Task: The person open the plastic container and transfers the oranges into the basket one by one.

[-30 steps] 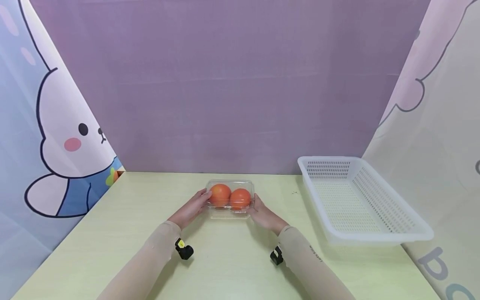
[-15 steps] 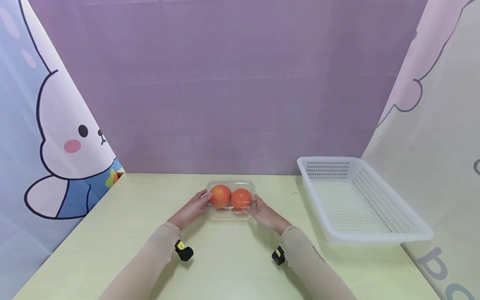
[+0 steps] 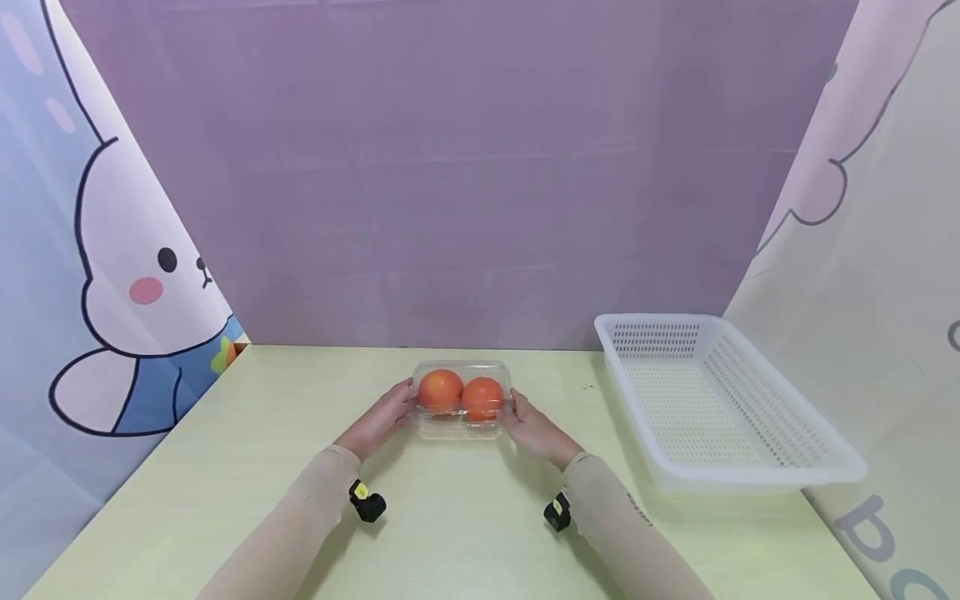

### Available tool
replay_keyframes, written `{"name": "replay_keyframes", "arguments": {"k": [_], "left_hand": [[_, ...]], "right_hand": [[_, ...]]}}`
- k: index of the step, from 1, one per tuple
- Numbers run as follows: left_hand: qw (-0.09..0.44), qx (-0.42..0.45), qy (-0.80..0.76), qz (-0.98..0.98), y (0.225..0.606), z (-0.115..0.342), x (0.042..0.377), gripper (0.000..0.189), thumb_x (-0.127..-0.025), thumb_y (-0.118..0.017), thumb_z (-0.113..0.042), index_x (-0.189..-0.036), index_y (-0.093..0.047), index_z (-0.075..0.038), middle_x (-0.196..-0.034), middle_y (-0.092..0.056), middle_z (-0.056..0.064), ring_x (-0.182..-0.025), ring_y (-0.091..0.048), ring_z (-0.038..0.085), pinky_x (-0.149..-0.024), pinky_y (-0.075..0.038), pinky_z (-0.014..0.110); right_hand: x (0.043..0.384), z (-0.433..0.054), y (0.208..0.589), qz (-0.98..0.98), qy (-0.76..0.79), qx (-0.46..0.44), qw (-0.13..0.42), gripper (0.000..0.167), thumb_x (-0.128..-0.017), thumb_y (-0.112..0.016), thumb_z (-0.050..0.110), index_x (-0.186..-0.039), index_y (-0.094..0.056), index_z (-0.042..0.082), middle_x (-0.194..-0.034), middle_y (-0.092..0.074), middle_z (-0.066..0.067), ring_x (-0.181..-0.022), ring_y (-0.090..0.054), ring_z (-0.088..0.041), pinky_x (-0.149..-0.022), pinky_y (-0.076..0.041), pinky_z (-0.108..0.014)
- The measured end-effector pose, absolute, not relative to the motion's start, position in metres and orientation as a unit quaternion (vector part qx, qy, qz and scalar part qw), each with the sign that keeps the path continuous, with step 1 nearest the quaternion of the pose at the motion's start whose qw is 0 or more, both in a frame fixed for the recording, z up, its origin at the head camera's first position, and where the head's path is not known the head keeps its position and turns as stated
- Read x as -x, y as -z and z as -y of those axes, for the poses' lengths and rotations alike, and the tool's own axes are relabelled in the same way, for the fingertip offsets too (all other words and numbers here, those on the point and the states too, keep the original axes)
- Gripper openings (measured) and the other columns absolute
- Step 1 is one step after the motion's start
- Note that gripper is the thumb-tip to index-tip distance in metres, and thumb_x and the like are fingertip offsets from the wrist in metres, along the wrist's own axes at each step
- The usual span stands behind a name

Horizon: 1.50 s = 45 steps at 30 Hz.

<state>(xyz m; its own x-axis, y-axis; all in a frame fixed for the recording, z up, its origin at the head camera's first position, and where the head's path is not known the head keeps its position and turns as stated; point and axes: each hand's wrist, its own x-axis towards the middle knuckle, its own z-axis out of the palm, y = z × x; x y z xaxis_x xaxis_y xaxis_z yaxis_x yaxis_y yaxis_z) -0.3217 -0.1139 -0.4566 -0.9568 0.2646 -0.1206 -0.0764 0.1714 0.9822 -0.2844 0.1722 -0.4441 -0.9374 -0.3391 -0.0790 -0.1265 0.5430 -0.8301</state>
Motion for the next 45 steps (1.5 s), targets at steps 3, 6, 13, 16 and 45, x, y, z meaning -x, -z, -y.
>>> {"name": "replay_keyframes", "arguments": {"k": [3,6,13,16,45], "left_hand": [[0.124,-0.059,-0.628,-0.766,0.455,0.115,0.320,0.074,-0.104,-0.042,-0.040,-0.159,-0.012,-0.001,-0.160,-0.025,0.021,-0.144,-0.031,0.038,-0.119,-0.023,0.050],[0.103,-0.052,-0.616,-0.779,0.454,0.116,0.319,0.074,-0.104,-0.045,-0.043,-0.160,-0.017,-0.004,-0.160,-0.027,0.020,-0.145,-0.029,0.037,-0.119,-0.022,0.053],[0.016,-0.057,-0.583,-0.810,0.458,0.118,0.322,0.066,-0.102,-0.055,-0.038,-0.156,-0.032,-0.008,-0.160,-0.031,0.016,-0.146,-0.028,0.035,-0.117,-0.027,0.051],[-0.023,-0.072,-0.569,-0.819,0.459,0.119,0.324,0.062,-0.100,-0.059,-0.033,-0.153,-0.040,-0.009,-0.158,-0.035,0.014,-0.145,-0.030,0.035,-0.117,-0.029,0.049],[-0.073,-0.096,-0.571,-0.812,0.446,0.124,0.328,0.035,-0.105,-0.051,-0.040,-0.133,-0.065,-0.025,-0.141,-0.057,-0.005,-0.130,-0.051,0.023,-0.110,-0.040,0.048]], "right_hand": [[0.284,-0.173,0.443,-0.870,0.460,0.129,0.120,0.074,-0.108,-0.042,0.038,-0.158,-0.004,-0.003,-0.158,-0.027,-0.025,-0.143,-0.028,-0.045,-0.115,-0.023,-0.060],[0.284,-0.173,0.443,-0.869,0.462,0.130,0.120,0.074,-0.109,-0.041,0.037,-0.158,-0.004,-0.003,-0.159,-0.025,-0.026,-0.143,-0.027,-0.045,-0.116,-0.022,-0.060],[0.283,-0.173,0.443,-0.869,0.460,0.137,0.118,0.074,-0.109,-0.041,0.035,-0.157,-0.003,-0.006,-0.158,-0.025,-0.029,-0.142,-0.028,-0.046,-0.115,-0.025,-0.060],[0.284,-0.173,0.443,-0.870,0.460,0.134,0.119,0.074,-0.109,-0.041,0.036,-0.158,-0.004,-0.005,-0.158,-0.024,-0.028,-0.143,-0.028,-0.045,-0.116,-0.024,-0.059],[0.285,-0.175,0.445,-0.865,0.467,0.133,0.124,0.075,-0.108,-0.044,0.037,-0.160,-0.003,0.001,-0.161,-0.017,-0.024,-0.146,-0.022,-0.041,-0.117,-0.017,-0.059]]}}
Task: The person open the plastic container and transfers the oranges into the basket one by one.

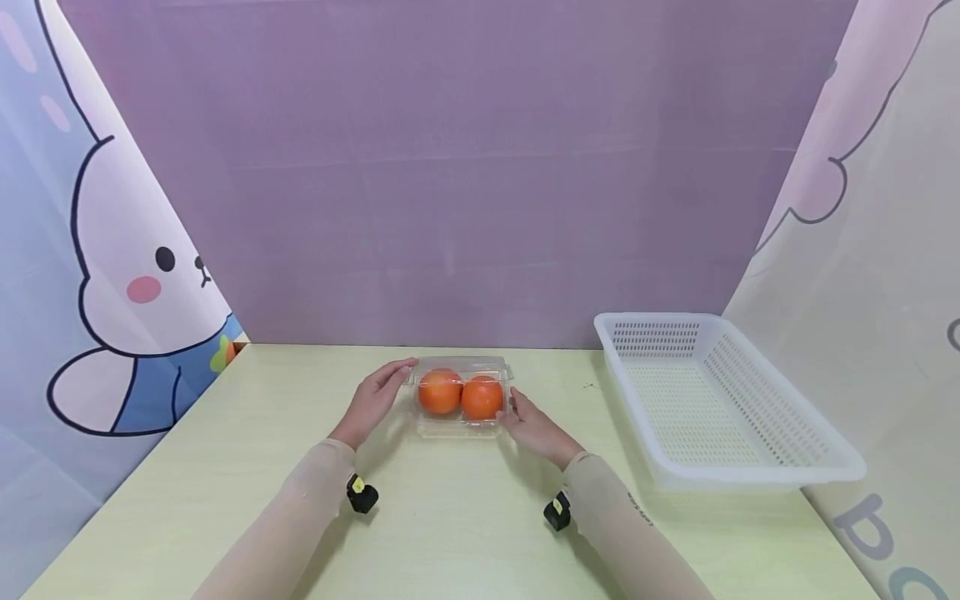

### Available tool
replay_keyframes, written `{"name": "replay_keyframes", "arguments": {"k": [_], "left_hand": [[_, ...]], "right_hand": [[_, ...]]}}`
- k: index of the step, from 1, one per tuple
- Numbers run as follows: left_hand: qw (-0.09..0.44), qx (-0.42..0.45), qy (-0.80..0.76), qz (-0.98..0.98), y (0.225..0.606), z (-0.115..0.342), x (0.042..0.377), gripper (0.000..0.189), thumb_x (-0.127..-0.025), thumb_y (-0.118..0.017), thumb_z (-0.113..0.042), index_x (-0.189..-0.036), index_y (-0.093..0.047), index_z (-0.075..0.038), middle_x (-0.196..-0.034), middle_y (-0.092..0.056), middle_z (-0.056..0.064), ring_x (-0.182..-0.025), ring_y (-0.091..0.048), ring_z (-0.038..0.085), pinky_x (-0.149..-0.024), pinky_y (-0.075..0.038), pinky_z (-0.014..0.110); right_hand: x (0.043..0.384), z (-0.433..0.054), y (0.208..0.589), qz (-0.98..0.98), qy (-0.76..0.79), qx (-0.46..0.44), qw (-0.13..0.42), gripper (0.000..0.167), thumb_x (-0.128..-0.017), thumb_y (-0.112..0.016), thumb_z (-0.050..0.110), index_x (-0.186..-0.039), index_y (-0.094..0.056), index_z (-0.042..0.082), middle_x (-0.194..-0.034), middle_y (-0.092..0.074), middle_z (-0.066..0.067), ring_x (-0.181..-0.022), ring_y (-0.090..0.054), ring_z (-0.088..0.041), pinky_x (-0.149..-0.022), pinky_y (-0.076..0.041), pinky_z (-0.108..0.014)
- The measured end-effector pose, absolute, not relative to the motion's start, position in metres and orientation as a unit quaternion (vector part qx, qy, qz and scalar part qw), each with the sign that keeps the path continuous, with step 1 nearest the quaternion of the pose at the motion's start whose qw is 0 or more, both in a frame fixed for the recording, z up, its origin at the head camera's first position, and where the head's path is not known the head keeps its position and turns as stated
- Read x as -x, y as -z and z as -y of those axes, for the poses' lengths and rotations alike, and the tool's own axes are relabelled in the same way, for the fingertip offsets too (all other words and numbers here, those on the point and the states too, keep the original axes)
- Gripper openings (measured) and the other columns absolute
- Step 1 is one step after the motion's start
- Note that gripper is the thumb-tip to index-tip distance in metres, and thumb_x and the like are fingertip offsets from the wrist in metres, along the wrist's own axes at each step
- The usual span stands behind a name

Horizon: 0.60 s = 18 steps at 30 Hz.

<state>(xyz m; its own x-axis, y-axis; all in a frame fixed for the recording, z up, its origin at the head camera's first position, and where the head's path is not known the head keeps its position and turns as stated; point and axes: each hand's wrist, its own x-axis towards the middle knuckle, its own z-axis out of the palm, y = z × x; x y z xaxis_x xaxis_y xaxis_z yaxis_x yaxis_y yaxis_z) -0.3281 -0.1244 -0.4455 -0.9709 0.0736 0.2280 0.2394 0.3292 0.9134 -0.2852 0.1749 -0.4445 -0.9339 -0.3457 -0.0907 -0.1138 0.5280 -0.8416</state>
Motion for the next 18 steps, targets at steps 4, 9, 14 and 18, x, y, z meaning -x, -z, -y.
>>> {"name": "replay_keyframes", "arguments": {"k": [4,9,14,18], "left_hand": [[0.054,0.100,0.560,0.820,0.4437,0.1277,0.3302,0.037,-0.105,-0.049,-0.044,-0.136,-0.063,-0.028,-0.142,-0.056,-0.006,-0.134,-0.048,0.025,-0.112,-0.036,0.051],[0.040,0.108,0.561,0.820,0.4441,0.1300,0.3327,0.041,-0.104,-0.048,-0.048,-0.138,-0.060,-0.029,-0.145,-0.054,-0.006,-0.138,-0.044,0.026,-0.113,-0.033,0.054],[0.036,0.113,0.562,0.819,0.4436,0.1303,0.3334,0.045,-0.105,-0.045,-0.051,-0.141,-0.057,-0.029,-0.147,-0.051,-0.007,-0.140,-0.040,0.024,-0.116,-0.029,0.052],[0.024,0.126,0.561,0.818,0.4425,0.1299,0.3347,0.050,-0.106,-0.040,-0.050,-0.147,-0.051,-0.025,-0.152,-0.046,-0.005,-0.143,-0.036,0.023,-0.118,-0.026,0.050]], "right_hand": [[0.2846,-0.1739,0.4441,-0.862,0.473,0.131,0.124,0.074,-0.108,-0.044,0.034,-0.159,-0.003,0.000,-0.161,-0.017,-0.025,-0.146,-0.024,-0.041,-0.118,-0.018,-0.058],[0.2840,-0.1730,0.4434,-0.860,0.478,0.130,0.122,0.074,-0.108,-0.044,0.032,-0.159,-0.002,-0.002,-0.160,-0.019,-0.028,-0.145,-0.025,-0.042,-0.117,-0.018,-0.058],[0.2831,-0.1718,0.4431,-0.859,0.481,0.126,0.122,0.072,-0.108,-0.044,0.029,-0.159,-0.003,-0.002,-0.159,-0.022,-0.027,-0.145,-0.026,-0.042,-0.117,-0.018,-0.059],[0.2825,-0.1700,0.4419,-0.858,0.484,0.123,0.121,0.071,-0.108,-0.044,0.027,-0.158,-0.004,-0.003,-0.158,-0.026,-0.027,-0.143,-0.029,-0.043,-0.117,-0.020,-0.059]]}}
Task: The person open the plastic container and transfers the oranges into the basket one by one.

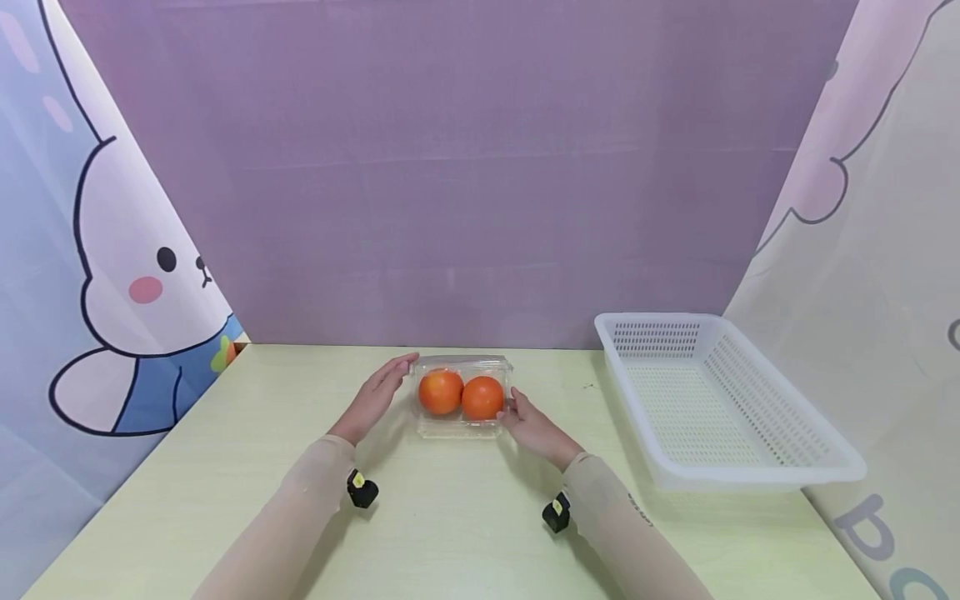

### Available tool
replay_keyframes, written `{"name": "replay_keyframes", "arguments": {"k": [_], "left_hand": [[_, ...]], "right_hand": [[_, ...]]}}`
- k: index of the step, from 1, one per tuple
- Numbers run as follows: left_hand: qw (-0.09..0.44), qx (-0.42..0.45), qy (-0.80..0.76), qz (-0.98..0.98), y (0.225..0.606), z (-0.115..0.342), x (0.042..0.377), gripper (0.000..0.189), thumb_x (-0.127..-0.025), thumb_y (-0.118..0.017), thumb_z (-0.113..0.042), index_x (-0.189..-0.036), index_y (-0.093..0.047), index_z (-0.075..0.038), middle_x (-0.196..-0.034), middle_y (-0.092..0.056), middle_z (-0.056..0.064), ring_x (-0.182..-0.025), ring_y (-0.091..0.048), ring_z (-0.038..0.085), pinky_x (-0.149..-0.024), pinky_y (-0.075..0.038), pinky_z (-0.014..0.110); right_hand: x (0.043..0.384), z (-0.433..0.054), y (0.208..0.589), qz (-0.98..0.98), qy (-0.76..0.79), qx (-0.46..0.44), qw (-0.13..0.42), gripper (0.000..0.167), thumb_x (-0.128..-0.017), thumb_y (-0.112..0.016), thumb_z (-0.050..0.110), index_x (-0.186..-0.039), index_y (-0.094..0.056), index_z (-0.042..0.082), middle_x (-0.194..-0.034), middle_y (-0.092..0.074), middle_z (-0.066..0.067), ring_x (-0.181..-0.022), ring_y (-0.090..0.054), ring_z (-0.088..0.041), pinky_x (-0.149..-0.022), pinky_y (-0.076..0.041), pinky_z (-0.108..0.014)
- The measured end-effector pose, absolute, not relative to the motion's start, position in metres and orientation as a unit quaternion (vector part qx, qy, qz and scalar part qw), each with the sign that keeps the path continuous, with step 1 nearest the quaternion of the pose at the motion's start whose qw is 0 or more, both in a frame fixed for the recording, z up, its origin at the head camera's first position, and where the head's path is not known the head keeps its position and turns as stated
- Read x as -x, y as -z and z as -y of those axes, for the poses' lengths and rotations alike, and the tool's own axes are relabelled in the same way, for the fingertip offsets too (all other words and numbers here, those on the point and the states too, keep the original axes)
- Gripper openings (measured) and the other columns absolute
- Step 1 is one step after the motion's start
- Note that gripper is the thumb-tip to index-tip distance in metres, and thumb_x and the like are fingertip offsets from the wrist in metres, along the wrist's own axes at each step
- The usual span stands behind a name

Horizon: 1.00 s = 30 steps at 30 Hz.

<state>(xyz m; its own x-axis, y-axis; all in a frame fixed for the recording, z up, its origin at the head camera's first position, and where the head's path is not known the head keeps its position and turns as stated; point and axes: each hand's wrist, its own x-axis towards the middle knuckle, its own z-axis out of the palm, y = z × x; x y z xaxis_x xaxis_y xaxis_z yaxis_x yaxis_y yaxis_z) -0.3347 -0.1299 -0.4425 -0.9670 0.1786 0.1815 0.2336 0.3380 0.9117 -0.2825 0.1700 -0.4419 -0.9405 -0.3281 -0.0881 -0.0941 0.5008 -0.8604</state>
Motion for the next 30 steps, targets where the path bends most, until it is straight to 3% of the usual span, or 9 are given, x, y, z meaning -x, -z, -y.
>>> {"name": "replay_keyframes", "arguments": {"k": [6,9,23,30], "left_hand": [[-0.008,0.161,0.583,0.796,0.442,0.130,0.340,0.049,-0.110,-0.029,-0.033,-0.154,-0.039,-0.015,-0.158,-0.037,0.006,-0.145,-0.032,0.026,-0.118,-0.027,0.044],[-0.013,0.163,0.590,0.791,0.441,0.130,0.342,0.050,-0.109,-0.029,-0.032,-0.155,-0.038,-0.014,-0.158,-0.036,0.007,-0.145,-0.031,0.026,-0.119,-0.027,0.043],[-0.004,0.134,0.601,0.788,0.436,0.129,0.345,0.056,-0.108,-0.031,-0.047,-0.154,-0.039,-0.014,-0.156,-0.039,0.007,-0.144,-0.034,0.025,-0.118,-0.027,0.041],[0.002,0.128,0.601,0.789,0.436,0.128,0.347,0.055,-0.109,-0.031,-0.045,-0.154,-0.039,-0.013,-0.156,-0.039,0.010,-0.143,-0.035,0.028,-0.118,-0.028,0.043]], "right_hand": [[0.282,-0.169,0.440,-0.851,0.497,0.120,0.122,0.070,-0.108,-0.045,0.024,-0.158,-0.005,-0.005,-0.157,-0.028,-0.029,-0.142,-0.030,-0.044,-0.116,-0.021,-0.060],[0.282,-0.169,0.441,-0.848,0.501,0.117,0.123,0.071,-0.108,-0.046,0.025,-0.158,-0.005,-0.004,-0.157,-0.027,-0.028,-0.143,-0.028,-0.044,-0.116,-0.021,-0.060],[0.283,-0.168,0.443,-0.849,0.501,0.118,0.120,0.071,-0.108,-0.045,0.027,-0.158,-0.005,-0.003,-0.158,-0.027,-0.026,-0.143,-0.027,-0.044,-0.116,-0.021,-0.062],[0.283,-0.168,0.444,-0.851,0.499,0.114,0.120,0.071,-0.108,-0.046,0.028,-0.159,-0.006,-0.002,-0.158,-0.029,-0.025,-0.143,-0.028,-0.044,-0.116,-0.022,-0.061]]}}
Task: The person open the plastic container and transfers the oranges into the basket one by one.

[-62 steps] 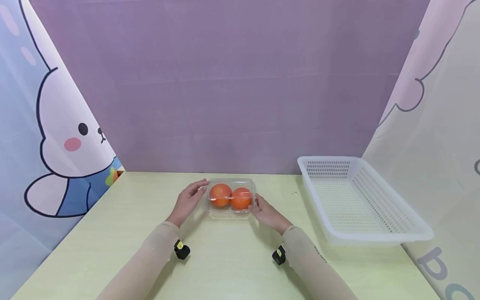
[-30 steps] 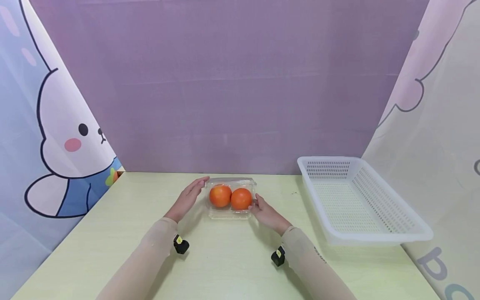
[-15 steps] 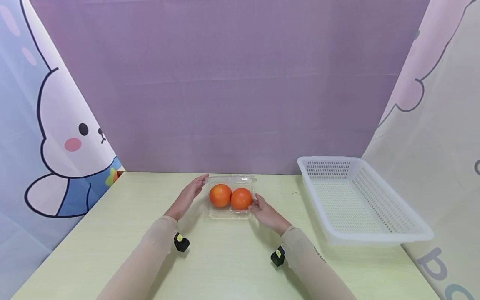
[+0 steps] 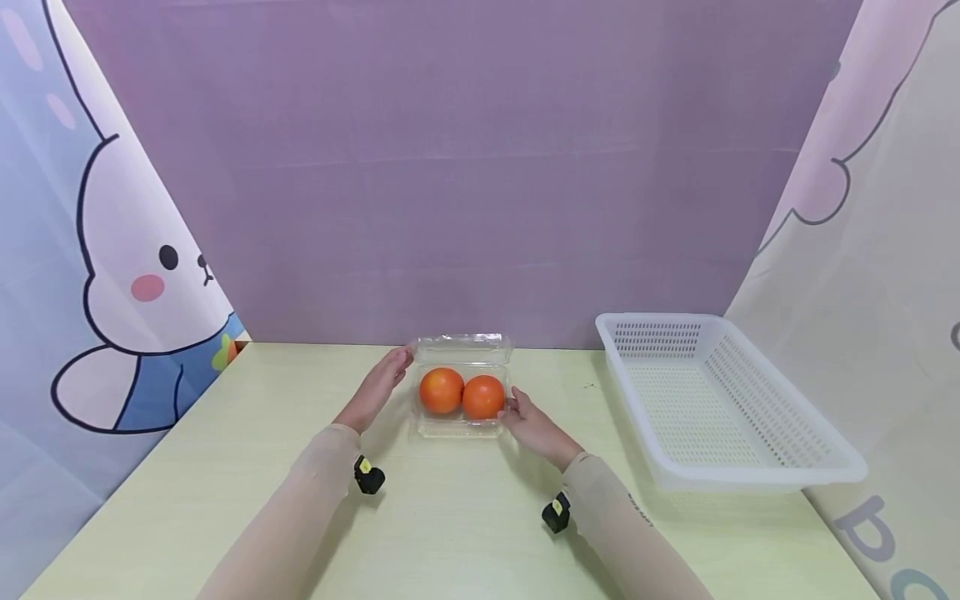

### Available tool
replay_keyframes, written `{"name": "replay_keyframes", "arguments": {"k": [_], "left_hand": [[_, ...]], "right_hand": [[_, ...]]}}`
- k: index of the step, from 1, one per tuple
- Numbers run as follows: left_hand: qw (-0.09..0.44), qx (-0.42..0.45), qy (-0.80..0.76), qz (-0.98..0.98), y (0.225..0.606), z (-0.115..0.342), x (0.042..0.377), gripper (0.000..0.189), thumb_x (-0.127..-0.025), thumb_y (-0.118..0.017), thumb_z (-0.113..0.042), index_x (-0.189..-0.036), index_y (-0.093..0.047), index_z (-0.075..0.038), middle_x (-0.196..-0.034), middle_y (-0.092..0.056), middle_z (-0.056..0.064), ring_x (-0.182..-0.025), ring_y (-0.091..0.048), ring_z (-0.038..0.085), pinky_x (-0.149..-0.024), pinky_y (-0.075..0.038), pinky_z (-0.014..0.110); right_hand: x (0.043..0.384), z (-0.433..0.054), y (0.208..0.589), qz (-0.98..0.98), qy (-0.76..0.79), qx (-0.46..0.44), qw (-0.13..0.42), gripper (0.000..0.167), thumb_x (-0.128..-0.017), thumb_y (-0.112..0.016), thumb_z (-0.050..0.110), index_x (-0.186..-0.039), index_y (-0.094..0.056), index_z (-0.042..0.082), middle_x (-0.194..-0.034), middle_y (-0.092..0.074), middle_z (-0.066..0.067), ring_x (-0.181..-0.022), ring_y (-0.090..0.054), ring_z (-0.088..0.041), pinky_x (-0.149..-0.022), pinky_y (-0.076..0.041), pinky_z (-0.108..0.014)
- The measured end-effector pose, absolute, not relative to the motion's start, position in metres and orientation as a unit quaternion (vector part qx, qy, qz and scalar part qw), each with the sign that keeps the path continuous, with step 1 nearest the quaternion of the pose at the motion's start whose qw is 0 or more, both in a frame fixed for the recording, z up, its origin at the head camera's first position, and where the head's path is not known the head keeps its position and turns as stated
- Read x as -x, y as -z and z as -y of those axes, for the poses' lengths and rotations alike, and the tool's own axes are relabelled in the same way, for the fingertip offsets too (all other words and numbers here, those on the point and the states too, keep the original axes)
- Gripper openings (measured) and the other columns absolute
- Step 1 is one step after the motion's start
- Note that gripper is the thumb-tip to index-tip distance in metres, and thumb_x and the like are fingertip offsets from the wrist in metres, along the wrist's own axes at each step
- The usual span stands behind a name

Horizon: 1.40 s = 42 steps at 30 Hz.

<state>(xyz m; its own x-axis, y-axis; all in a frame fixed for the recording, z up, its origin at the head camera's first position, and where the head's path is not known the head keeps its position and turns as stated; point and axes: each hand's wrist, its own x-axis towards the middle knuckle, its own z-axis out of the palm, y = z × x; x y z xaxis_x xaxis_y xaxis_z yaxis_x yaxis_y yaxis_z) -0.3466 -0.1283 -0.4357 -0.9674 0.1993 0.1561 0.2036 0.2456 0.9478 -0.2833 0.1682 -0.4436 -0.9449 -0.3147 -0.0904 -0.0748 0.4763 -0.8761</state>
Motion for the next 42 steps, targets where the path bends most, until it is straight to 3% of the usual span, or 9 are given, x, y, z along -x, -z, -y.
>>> {"name": "replay_keyframes", "arguments": {"k": [28,42], "left_hand": [[0.004,0.099,0.624,0.775,0.433,0.123,0.357,0.054,-0.108,-0.039,-0.043,-0.156,-0.033,-0.020,-0.157,-0.036,0.005,-0.143,-0.034,0.029,-0.118,-0.028,0.047],[-0.009,0.116,0.627,0.770,0.429,0.123,0.365,0.056,-0.109,-0.037,-0.039,-0.158,-0.028,-0.014,-0.160,-0.032,0.010,-0.145,-0.030,0.031,-0.119,-0.025,0.046]], "right_hand": [[0.285,-0.172,0.445,-0.849,0.500,0.120,0.124,0.072,-0.108,-0.045,0.030,-0.159,-0.005,-0.001,-0.159,-0.025,-0.025,-0.145,-0.025,-0.044,-0.116,-0.021,-0.060],[0.285,-0.172,0.446,-0.846,0.505,0.115,0.129,0.072,-0.108,-0.045,0.031,-0.159,-0.004,0.001,-0.159,-0.025,-0.025,-0.145,-0.024,-0.043,-0.117,-0.020,-0.060]]}}
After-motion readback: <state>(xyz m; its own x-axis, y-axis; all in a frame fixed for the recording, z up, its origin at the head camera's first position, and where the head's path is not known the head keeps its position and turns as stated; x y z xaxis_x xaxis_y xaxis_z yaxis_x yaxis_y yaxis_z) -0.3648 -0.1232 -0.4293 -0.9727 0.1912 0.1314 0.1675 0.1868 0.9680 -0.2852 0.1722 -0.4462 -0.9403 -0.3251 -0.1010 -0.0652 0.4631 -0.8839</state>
